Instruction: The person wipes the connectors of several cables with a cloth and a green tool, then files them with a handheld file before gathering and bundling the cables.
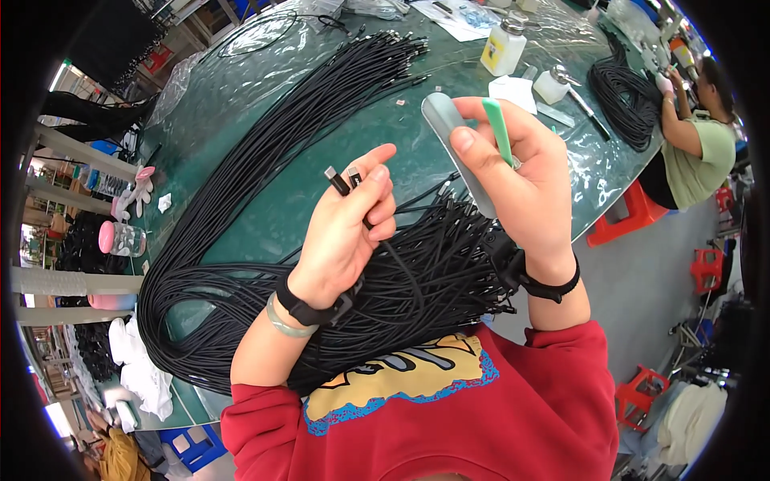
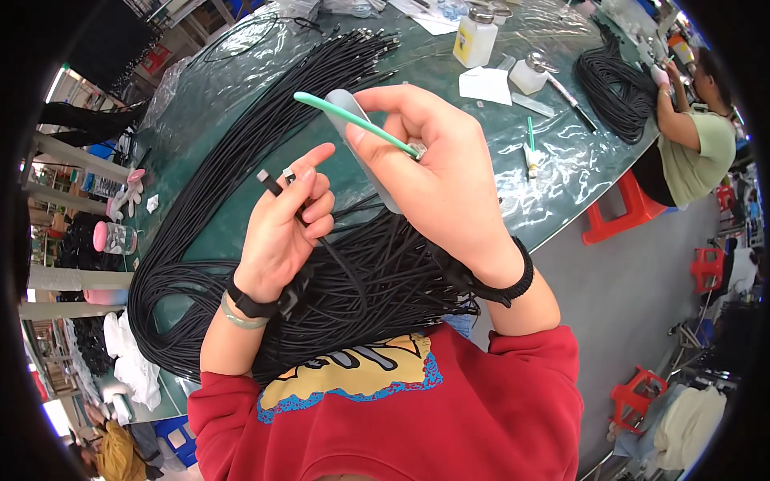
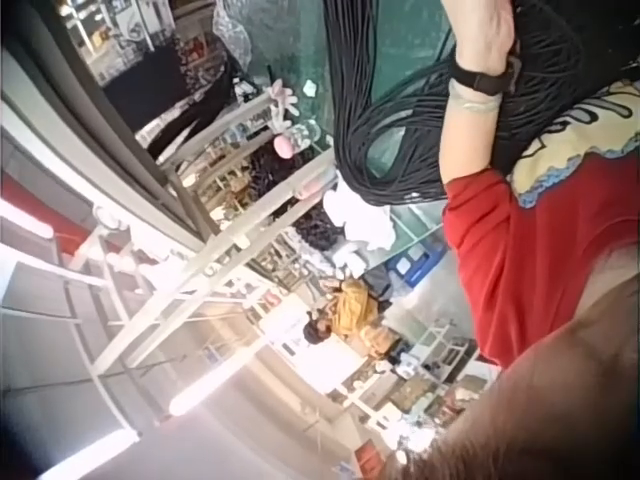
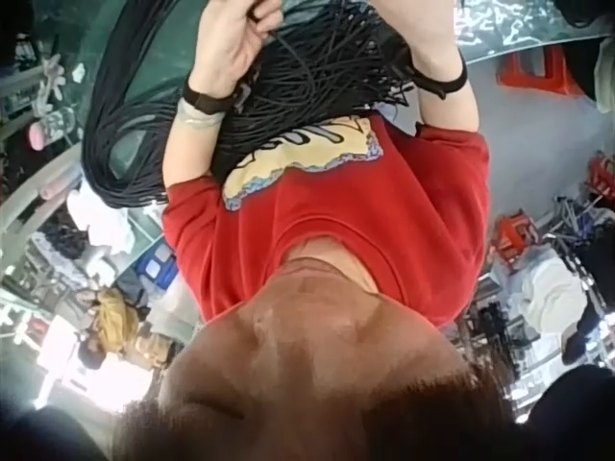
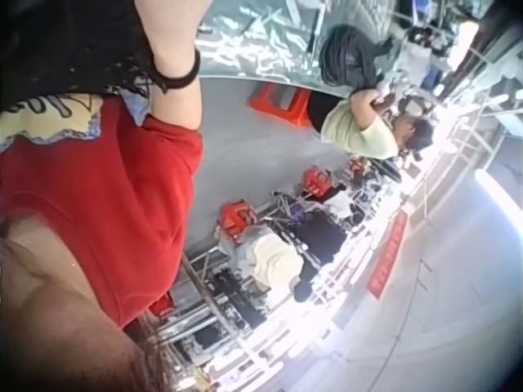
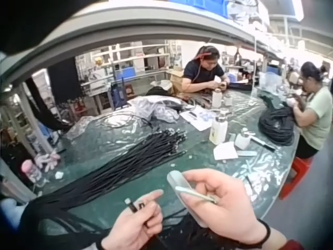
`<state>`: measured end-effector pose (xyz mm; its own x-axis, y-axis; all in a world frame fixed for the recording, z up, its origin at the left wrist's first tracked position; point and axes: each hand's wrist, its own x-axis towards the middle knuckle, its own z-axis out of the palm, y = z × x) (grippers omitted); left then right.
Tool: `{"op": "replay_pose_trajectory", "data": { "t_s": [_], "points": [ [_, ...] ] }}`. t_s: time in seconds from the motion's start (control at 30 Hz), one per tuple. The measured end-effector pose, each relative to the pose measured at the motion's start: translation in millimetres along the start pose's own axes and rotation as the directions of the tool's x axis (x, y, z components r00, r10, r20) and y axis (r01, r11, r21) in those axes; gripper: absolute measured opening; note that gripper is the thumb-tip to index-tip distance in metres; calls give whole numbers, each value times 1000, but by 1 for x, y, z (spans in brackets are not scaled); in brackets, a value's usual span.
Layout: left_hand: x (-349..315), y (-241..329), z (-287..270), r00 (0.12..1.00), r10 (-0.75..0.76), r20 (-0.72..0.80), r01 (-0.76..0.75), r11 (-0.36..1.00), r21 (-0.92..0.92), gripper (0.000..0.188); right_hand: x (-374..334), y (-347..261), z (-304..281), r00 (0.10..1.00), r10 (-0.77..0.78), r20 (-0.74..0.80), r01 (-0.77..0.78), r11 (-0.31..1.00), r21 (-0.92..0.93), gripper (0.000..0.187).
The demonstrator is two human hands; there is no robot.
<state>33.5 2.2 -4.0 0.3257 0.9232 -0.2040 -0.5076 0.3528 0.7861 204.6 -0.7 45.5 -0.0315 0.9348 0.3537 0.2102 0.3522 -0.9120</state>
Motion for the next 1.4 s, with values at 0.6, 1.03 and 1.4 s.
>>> {"op": "replay_pose_trajectory", "data": {
  "t_s": [0.6,1.03,1.4],
  "points": [
    [-49,19,5,997,-46,55,27,952,306,24,-10,18,15,943,-129,306,73,980,187,21],
    [-56,15,11,995,-93,31,67,877,476,19,3,8,41,964,-145,222,121,986,119,24],
    [-58,14,18,989,-130,65,93,911,401,21,9,16,42,953,-224,205,227,974,7,21]
  ]
}}
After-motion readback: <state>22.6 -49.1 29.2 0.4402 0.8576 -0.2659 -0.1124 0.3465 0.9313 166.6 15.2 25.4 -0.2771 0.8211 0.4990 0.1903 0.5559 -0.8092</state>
